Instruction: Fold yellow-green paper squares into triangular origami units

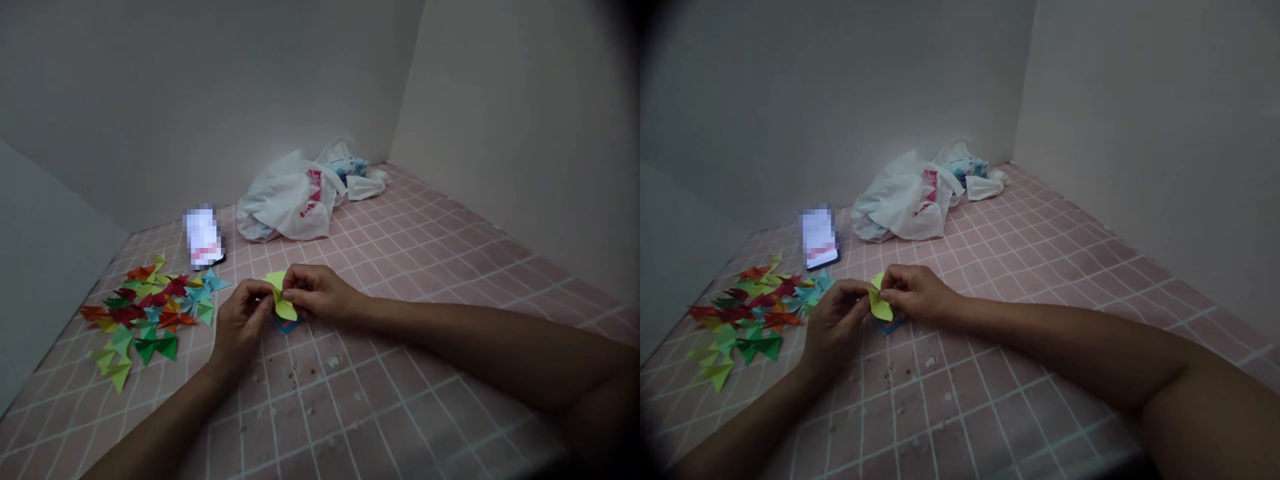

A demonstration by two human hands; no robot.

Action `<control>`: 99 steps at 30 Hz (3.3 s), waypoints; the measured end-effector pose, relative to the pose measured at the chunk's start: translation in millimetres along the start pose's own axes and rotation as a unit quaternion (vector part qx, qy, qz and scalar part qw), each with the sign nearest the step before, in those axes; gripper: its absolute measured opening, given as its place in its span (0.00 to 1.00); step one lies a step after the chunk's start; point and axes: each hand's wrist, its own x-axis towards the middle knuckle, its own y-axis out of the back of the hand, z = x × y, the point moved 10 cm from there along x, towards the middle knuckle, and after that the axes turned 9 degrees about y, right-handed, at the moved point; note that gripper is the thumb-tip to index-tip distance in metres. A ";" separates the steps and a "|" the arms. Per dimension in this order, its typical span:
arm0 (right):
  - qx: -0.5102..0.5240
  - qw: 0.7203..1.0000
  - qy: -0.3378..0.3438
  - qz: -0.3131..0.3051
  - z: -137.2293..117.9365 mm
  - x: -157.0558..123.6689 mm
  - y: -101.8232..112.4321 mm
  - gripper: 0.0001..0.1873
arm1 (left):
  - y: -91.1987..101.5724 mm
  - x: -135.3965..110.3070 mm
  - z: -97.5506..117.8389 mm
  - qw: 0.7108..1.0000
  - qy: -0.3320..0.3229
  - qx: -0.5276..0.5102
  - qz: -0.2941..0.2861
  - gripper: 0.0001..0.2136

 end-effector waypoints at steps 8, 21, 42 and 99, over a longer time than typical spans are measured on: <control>-0.088 0.991 0.040 0.094 -10.0 -4.4 18.9 0.08 | -12.0 -2.0 -18.5 0.979 0.130 -0.153 -0.021 0.07; -0.103 0.986 0.050 0.120 -12.6 -6.8 20.8 0.07 | -23.8 -3.4 -27.9 0.950 0.211 -0.228 -0.044 0.11; -0.107 0.985 0.048 0.123 -14.4 -9.3 19.1 0.08 | -28.0 -3.9 -30.6 0.938 0.215 -0.263 -0.062 0.10; 0.043 0.998 -0.035 0.038 14.5 -8.6 -1.3 0.10 | -25.9 -10.8 -25.0 0.962 0.225 -0.144 -0.056 0.12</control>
